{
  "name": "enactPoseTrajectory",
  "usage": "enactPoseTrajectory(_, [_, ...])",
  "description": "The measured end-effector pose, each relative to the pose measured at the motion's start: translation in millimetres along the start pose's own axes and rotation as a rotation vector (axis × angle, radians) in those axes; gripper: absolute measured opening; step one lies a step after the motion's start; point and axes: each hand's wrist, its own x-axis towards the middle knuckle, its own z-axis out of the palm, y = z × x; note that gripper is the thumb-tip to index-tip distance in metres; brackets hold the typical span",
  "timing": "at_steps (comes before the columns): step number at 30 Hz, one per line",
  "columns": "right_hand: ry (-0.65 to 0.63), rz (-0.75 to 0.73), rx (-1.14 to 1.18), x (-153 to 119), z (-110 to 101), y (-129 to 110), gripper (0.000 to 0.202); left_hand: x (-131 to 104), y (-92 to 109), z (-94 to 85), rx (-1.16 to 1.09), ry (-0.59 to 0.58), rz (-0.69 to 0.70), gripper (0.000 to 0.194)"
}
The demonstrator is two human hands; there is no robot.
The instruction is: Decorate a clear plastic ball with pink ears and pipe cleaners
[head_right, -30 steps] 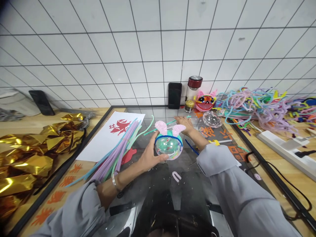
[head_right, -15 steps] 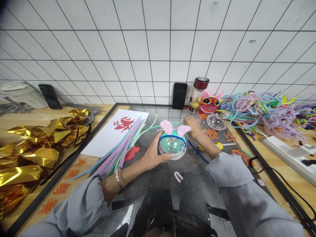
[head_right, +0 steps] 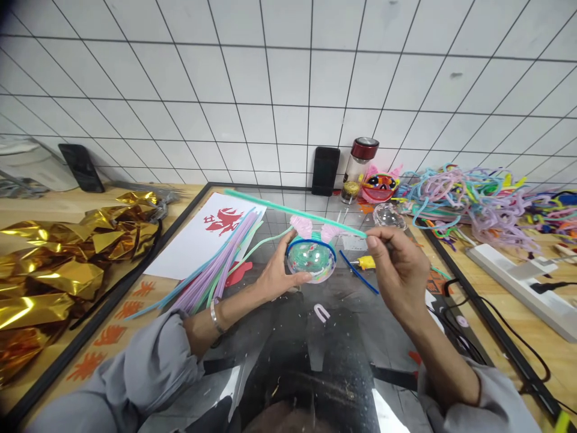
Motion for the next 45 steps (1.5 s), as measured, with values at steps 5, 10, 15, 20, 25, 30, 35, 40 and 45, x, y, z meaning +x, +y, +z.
enactPoseTrajectory(5, [-0.144, -0.082, 0.018, -16.2, 16.3, 4.9, 0.015, -0.7, 1.1, -0.5, 0.014, 0.0, -0.025, 0.116])
enactPoseTrajectory(10, [-0.253, -0.225, -0.084, -19.2, 31.9, 8.0, 0.014, -1.2, 0.3, 0.7, 0.033, -0.012, -0.002, 0.116])
enactPoseTrajectory(15, [-0.285, -0.258, -0.119, -22.2, 37.3, 10.6, 0.014, -3.6, 1.4, 2.0, 0.03, -0.012, -0.003, 0.115])
enactPoseTrajectory(20, [-0.271, -0.23, -0.104, -22.1, 36.5, 11.8, 0.016, -4.7, 4.0, 2.4, 0.021, -0.004, 0.014, 0.112])
enactPoseTrajectory(25, [-0.244, -0.214, -0.083, -27.5, 30.9, 15.5, 0.014, -7.9, 5.7, 2.3, 0.022, -0.002, -0.041, 0.11])
enactPoseTrajectory(30, [-0.086, 0.102, 0.042, -23.6, 25.0, 23.5, 0.02, -9.5, 9.3, -0.1, 0.02, -0.02, -0.066, 0.119])
enactPoseTrajectory(35, [0.014, 0.3, 0.138, -4.9, 29.3, 44.8, 0.024, -8.4, 9.2, -1.2, 0.01, -0.019, -0.049, 0.122])
enactPoseTrajectory(40, [-0.218, 0.122, -0.099, -0.8, 37.6, 68.4, 0.033, -8.3, 11.7, -4.2, 0.011, -0.003, -0.049, 0.124])
enactPoseTrajectory(45, [-0.215, -0.056, -0.222, -9.3, 32.9, 65.4, 0.039, -21.5, 13.4, -9.8, 0.023, 0.021, -0.031, 0.105])
